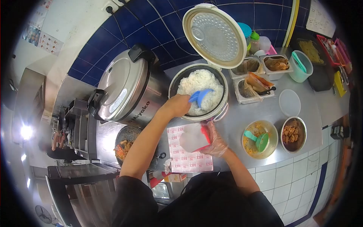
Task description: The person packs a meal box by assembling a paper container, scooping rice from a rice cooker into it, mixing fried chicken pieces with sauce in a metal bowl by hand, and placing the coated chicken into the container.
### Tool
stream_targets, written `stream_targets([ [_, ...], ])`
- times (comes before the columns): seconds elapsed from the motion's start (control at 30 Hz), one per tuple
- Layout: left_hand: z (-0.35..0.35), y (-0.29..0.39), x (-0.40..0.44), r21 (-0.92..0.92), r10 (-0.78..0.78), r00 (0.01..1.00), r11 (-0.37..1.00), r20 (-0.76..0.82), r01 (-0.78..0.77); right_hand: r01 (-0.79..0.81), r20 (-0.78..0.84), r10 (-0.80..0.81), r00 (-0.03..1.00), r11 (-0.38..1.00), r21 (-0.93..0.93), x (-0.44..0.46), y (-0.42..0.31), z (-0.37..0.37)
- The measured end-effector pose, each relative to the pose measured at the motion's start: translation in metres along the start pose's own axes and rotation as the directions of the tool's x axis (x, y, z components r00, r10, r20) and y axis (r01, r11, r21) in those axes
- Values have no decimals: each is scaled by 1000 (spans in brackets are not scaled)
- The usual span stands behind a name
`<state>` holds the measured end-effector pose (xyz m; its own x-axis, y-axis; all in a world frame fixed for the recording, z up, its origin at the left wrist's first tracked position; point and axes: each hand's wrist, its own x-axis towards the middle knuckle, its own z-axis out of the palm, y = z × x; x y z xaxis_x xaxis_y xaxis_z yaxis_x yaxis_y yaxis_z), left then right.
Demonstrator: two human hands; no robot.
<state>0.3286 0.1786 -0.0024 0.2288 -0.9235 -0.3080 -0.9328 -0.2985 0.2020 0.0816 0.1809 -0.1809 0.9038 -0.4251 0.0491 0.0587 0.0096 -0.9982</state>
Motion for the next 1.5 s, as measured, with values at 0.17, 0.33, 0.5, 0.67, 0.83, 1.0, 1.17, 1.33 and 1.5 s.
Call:
stream_targets([
  [0.17, 0, 2, 6, -135, 22, 997, 991, 76, -12, 33, -9, -37, 999, 971, -238, 0, 10, 26],
  [0.33, 14, 17, -3, -37, -96, 994, 995, -56, 94, 58, -347, -140, 927, 970, -236, -29, -29, 7],
  [0.5, 5, 27, -12, -5, -2, 998, 1000, -69, 1, -24, -509, -293, 809, 849, -527, 0, -41, -15],
  [0.67, -3, 14, -7, -109, 180, 984, 978, -15, -180, 109, -555, -301, 775, 930, -352, 27, -29, -15],
  [0.83, -10, 3, 0, -282, 251, 960, 936, 120, -210, 162, -561, -280, 779, 954, -252, 32, -13, -10],
  [1.0, -3, -21, 14, -546, 156, 932, 836, 327, 52, 43, -609, -276, 744, 929, -368, 23, -15, -7],
  [1.17, -7, -33, 3, -610, 67, 926, 770, 372, 189, -158, -105, 118, 987, 778, -608, -28, -90, 26],
  [1.33, -25, -36, -25, -791, -13, 952, 553, 305, 261, 590, 642, 100, 760, 308, -746, 6, -90, 123],
  [1.5, -25, -41, -46, -864, -100, 962, 424, 255, 273, 542, 628, 211, 749, 349, -764, 44, -53, 136],
])
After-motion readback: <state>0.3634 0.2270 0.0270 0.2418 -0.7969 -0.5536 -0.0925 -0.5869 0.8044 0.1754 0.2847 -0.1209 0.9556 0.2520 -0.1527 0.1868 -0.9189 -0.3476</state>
